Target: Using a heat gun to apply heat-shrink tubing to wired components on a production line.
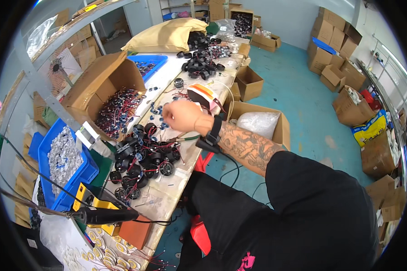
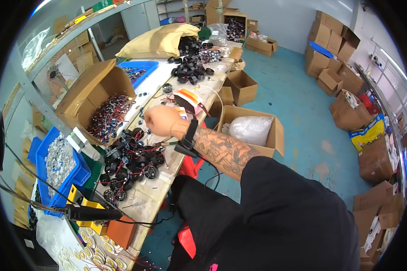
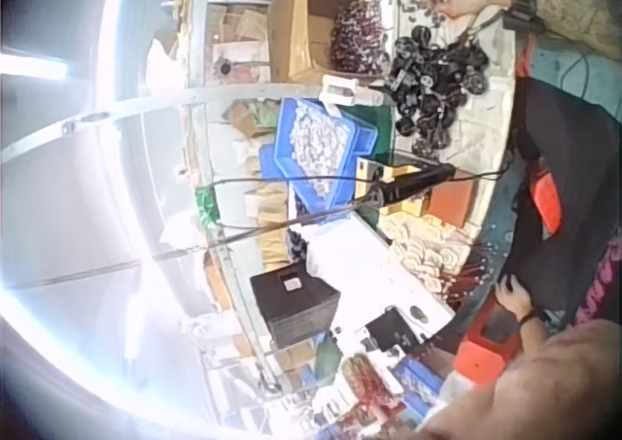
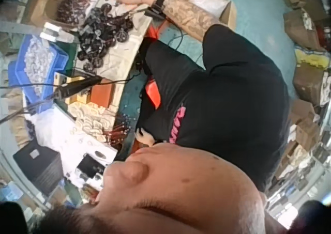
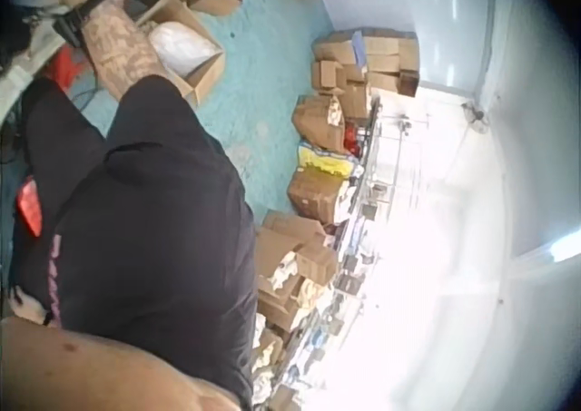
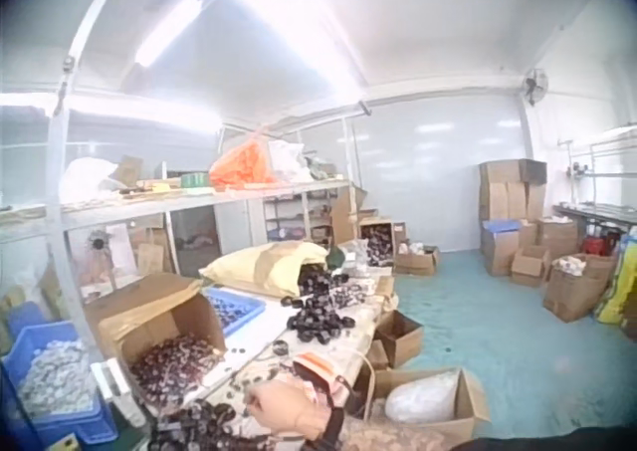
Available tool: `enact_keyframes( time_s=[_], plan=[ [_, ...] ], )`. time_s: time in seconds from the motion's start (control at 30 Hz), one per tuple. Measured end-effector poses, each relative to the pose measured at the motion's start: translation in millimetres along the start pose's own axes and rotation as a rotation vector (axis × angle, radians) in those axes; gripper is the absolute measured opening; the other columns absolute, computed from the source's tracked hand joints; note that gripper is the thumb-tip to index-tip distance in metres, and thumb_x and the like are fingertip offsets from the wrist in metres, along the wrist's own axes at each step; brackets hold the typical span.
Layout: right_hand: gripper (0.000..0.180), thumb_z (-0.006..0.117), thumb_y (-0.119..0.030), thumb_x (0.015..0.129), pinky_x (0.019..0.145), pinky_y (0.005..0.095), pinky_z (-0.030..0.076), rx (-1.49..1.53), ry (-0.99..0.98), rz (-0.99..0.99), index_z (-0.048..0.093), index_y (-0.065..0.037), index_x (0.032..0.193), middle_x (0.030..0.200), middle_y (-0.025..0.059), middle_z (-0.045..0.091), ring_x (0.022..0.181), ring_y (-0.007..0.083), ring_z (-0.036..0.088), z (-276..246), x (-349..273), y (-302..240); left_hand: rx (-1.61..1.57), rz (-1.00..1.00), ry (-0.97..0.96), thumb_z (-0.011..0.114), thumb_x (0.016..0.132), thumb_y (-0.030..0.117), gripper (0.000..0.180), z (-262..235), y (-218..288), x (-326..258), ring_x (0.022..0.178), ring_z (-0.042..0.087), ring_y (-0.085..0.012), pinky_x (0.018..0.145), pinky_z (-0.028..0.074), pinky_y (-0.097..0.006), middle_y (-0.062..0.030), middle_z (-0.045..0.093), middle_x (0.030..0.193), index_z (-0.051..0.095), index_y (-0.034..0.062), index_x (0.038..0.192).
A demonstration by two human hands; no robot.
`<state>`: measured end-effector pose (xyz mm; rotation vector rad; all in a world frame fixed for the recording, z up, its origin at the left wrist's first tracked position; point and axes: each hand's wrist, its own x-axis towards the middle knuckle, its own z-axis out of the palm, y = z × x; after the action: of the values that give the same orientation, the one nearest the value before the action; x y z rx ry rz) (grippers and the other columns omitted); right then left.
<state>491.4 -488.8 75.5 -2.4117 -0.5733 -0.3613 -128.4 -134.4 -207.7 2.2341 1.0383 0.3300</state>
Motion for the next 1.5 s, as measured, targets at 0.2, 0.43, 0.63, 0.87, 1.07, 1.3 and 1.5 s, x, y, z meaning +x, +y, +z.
enact_keyframes(
  time_s=[0.2,0.43,0.63,0.87,1.07,1.3,1.5],
  plan=[
    [0.031,0.076,-0.03,0.086,0.084,0.049,0.058,-0.363,-0.24,0.192,0.072,-0.008,0.107,0.105,0.0134,0.072,0.102,0.035,0.072,37.6,-83.7,49.2,-0.068,-0.03,-0.046,0.072,0.095,0.02,0.034,-0.7,-8.9,1.2,0.135,0.053,-0.0481,0.122,0.035,-0.051,-0.0347,0.058,0.145,0.076,-0.0052,0.118],
    [0.025,0.072,-0.028,0.09,0.077,0.0478,0.059,-0.293,-0.037,0.098,0.07,-0.004,0.097,0.096,0.0137,0.068,0.091,0.0359,0.072,50.1,-96.4,72.1,0.034,-0.043,-0.108,0.071,0.095,0.017,0.034,-4.7,0.9,11.3,0.13,0.057,-0.0465,0.119,0.037,-0.05,-0.0335,0.062,0.14,0.075,-0.0068,0.119],
    [0.027,0.073,-0.027,0.085,0.07,0.0485,0.06,-0.281,-0.043,0.123,0.067,-0.003,0.096,0.094,0.0133,0.068,0.084,0.0364,0.072,50.6,-100.6,74.2,0.087,-0.019,-0.077,0.07,0.096,0.016,0.031,-0.6,3.9,10.6,0.121,0.062,-0.045,0.113,0.043,-0.05,-0.0313,0.068,0.129,0.075,-0.0059,0.118],
    [0.016,0.064,-0.01,0.088,0.067,0.0503,0.058,-0.168,0.004,-0.116,0.065,-0.004,0.102,0.092,0.0159,0.07,0.08,0.0387,0.072,69.6,-59.4,56.5,0.194,0.005,-0.119,0.07,0.097,0.019,0.033,6.9,3.8,20.7,0.115,0.064,-0.0428,0.108,0.047,-0.047,-0.0276,0.07,0.126,0.074,-0.0056,0.119],
    [0.021,0.065,-0.006,0.086,0.072,0.0539,0.059,-0.242,-0.273,-0.097,0.067,0.002,0.106,0.089,0.0249,0.075,0.086,0.0439,0.075,104.6,19.3,30.5,0.405,0.161,0.004,0.071,0.098,0.022,0.034,4.3,40.3,24.2,0.11,0.069,-0.0391,0.104,0.052,-0.046,-0.0249,0.074,0.118,0.074,-0.0038,0.12],
    [0.029,0.073,-0.007,0.079,0.081,0.0509,0.06,-0.413,-0.385,-0.115,0.064,0.005,0.104,0.094,0.0291,0.074,0.093,0.0451,0.074,100.2,28.9,30.2,0.199,-0.175,0.047,0.076,0.087,0.019,0.035,6.1,19.7,-5.4,0.144,0.045,-0.0454,0.123,0.033,-0.053,-0.026,0.057,0.149,0.072,0.0083,0.12],
    [0.025,0.074,-0.007,0.079,0.066,0.0357,0.055,0.063,-0.255,-0.025,0.074,-0.002,0.104,0.082,0.0129,0.074,0.068,0.0214,0.07,10.6,31.3,-42.4,-0.025,-0.173,-0.066,0.078,0.086,0.018,0.028,-24.9,63.9,-24.6,0.125,0.064,-0.0418,0.111,0.046,-0.051,-0.0243,0.072,0.125,0.076,0.0015,0.108]
  ],
)
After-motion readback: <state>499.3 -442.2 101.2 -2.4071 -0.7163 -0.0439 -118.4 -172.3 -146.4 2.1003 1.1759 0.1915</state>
